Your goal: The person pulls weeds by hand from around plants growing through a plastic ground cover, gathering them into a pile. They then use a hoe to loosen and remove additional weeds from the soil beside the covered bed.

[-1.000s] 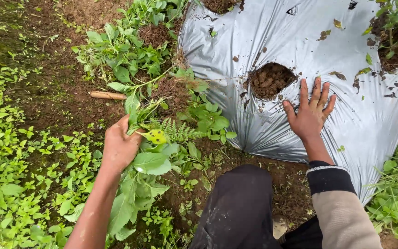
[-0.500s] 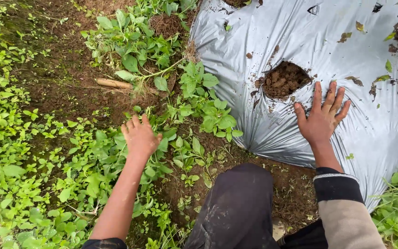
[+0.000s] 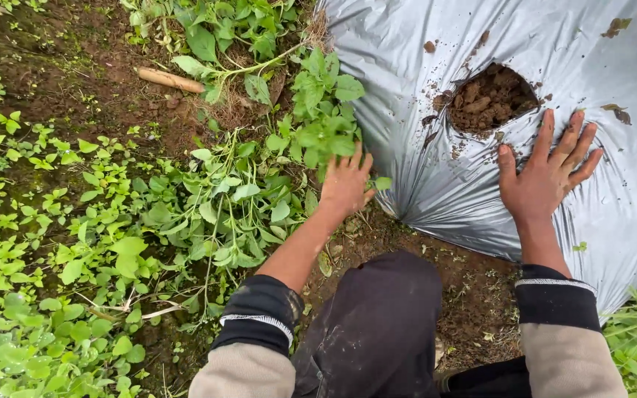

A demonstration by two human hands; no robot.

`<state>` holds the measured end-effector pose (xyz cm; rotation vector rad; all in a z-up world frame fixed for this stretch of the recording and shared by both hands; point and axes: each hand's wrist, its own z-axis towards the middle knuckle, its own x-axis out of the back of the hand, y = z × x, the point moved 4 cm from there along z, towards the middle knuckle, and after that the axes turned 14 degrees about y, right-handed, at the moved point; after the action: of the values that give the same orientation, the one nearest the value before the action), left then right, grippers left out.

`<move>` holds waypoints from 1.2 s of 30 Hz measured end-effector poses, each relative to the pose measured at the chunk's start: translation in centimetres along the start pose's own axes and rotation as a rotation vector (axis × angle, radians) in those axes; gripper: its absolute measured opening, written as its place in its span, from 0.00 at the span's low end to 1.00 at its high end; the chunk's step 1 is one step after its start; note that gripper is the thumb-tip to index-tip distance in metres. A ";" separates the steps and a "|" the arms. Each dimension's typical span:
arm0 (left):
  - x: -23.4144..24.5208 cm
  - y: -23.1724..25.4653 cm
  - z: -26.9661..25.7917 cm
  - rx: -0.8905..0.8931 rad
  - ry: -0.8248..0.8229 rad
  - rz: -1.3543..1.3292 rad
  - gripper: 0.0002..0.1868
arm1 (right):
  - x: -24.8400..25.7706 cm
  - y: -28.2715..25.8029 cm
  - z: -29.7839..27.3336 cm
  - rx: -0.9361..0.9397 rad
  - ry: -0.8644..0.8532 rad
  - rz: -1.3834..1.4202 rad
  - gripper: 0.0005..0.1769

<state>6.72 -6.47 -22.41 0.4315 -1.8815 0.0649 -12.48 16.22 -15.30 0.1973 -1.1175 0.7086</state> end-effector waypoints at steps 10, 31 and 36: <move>-5.2 -5.5 1.0 0.371 -0.002 0.167 0.39 | 0.2 -0.3 0.1 0.014 -0.012 -0.048 0.47; -14.1 -8.1 1.6 0.998 -0.073 -0.694 0.19 | 0.6 -1.0 0.3 -0.015 -0.024 -0.040 0.41; -15.0 -6.5 0.1 1.176 0.117 -1.084 0.24 | 1.0 -1.3 0.3 0.008 0.017 -0.025 0.39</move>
<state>13.07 -8.54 -37.34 2.1071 -1.0950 0.4516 -11.64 15.46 -14.07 0.2109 -1.0941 0.6914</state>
